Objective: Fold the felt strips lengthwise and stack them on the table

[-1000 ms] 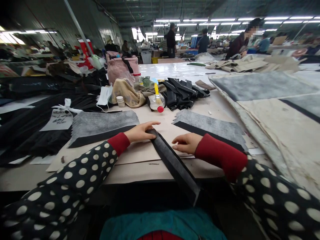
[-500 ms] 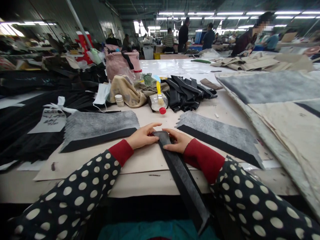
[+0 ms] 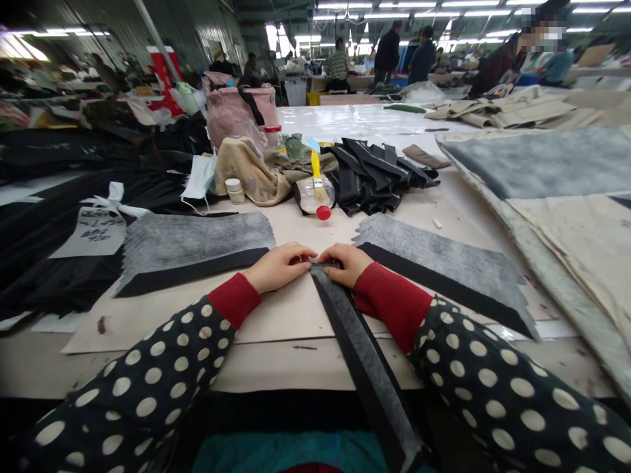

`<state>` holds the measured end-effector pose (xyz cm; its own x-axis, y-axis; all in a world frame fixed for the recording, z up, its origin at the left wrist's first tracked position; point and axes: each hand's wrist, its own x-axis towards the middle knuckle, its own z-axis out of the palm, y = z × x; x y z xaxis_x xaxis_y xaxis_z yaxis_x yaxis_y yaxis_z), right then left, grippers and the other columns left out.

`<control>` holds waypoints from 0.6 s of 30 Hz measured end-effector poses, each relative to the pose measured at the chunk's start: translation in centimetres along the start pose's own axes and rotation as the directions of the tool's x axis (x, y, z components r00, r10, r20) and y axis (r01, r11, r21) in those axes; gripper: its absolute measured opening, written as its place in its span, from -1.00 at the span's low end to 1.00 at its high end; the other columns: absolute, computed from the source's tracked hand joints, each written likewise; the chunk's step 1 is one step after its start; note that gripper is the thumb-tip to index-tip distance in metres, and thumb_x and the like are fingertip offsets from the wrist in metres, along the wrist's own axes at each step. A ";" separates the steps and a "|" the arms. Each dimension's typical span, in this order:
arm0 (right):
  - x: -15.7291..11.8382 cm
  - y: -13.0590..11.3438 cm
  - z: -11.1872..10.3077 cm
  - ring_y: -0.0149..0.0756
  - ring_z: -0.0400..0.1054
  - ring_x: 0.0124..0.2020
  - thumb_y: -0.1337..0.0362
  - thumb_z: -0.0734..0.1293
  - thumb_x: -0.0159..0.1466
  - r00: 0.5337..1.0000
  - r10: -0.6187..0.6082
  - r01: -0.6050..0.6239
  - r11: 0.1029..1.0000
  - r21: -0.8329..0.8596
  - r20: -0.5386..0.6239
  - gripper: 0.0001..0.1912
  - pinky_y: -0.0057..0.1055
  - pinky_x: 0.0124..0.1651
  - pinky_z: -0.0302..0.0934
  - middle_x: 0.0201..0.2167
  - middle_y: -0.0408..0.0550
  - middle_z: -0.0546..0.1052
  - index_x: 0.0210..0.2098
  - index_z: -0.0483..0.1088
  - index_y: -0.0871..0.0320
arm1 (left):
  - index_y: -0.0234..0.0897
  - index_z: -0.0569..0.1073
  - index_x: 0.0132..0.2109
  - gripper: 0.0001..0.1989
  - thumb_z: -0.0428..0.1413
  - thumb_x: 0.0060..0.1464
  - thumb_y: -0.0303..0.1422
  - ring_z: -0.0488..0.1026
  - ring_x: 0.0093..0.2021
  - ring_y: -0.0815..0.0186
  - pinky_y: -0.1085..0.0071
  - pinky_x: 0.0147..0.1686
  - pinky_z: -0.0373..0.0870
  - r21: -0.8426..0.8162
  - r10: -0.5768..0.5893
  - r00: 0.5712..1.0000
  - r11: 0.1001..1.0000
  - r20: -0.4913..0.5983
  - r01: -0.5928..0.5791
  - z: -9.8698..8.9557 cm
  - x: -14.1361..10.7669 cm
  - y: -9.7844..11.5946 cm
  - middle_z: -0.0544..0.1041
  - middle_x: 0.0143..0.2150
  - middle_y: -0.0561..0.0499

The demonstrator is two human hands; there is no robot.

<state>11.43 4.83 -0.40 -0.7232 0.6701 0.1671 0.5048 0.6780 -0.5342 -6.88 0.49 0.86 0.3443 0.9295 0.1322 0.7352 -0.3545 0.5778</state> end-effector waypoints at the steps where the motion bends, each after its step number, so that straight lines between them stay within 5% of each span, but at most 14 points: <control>1: -0.1 0.0 0.0 -0.41 0.23 -0.40 0.37 0.25 0.02 1.000 -0.002 0.002 1.000 -0.005 -0.005 -0.77 -0.47 -0.35 0.12 -0.41 -0.08 0.40 -0.29 0.39 0.21 | -0.31 0.44 -0.21 -0.77 -0.01 -0.06 -0.47 0.33 -0.34 0.40 0.48 -0.29 0.26 0.014 0.008 1.000 1.000 -0.018 -0.007 0.1 0.0 0.0 0.40 -0.34 0.02; 18: -0.3 1.0 -0.4 -0.41 0.25 -0.40 0.37 0.23 0.06 0.992 -0.128 0.128 0.991 0.046 0.000 -0.81 -0.44 -0.29 0.15 -0.43 -0.08 0.38 -0.33 0.41 0.21 | -0.29 0.37 -0.32 -0.85 -0.07 -0.04 -0.52 0.31 -0.29 0.37 0.47 -0.27 0.26 0.284 0.211 0.977 0.939 -0.034 -0.193 0.8 -0.4 0.4 0.36 -0.33 0.03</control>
<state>12.35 5.43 -0.70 -0.7815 0.5782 0.2343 0.3862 0.7433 -0.5462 -6.30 -0.10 0.39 0.4714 0.8368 0.2786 0.7898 -0.5411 0.2888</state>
